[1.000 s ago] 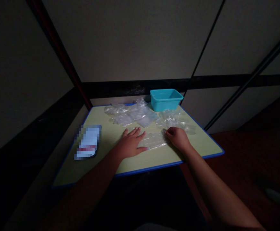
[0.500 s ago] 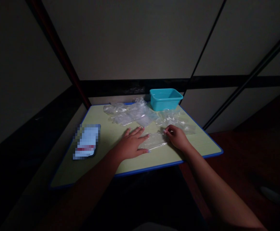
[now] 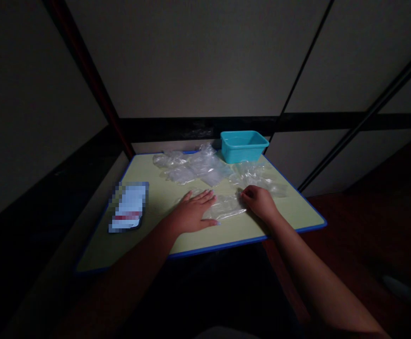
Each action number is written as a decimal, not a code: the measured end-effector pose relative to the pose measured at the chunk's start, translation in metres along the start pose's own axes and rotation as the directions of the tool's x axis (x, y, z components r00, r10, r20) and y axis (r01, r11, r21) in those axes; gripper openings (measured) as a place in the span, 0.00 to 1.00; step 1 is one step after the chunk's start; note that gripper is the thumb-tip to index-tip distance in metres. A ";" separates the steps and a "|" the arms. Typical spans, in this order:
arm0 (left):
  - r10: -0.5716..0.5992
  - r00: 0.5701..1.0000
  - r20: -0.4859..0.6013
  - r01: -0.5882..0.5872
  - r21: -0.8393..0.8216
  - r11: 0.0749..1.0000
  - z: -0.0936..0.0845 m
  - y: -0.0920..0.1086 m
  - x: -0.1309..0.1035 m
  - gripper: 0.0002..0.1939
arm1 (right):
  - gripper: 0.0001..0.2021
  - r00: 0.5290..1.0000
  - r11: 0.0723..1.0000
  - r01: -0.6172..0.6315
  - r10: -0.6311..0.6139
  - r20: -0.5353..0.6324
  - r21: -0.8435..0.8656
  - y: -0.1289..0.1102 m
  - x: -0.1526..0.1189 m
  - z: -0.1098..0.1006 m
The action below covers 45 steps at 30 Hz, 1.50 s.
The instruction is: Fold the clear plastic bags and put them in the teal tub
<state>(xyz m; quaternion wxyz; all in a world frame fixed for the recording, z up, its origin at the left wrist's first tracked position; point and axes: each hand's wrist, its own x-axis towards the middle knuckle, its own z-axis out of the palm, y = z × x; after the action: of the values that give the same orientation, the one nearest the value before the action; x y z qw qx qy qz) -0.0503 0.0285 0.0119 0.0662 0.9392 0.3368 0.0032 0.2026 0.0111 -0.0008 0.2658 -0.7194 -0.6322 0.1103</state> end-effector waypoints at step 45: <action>0.057 0.998 -0.028 -0.060 -0.155 0.986 -0.017 0.005 -0.014 0.22 | 0.04 0.994 0.994 0.101 -0.103 0.044 0.049 -0.001 -0.003 0.000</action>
<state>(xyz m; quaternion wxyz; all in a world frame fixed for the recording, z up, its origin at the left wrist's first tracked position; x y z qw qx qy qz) -0.0585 0.0177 0.0298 0.1353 0.9406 0.3085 0.0424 0.2012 0.0078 -0.0004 0.2732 -0.6770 -0.6714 0.1277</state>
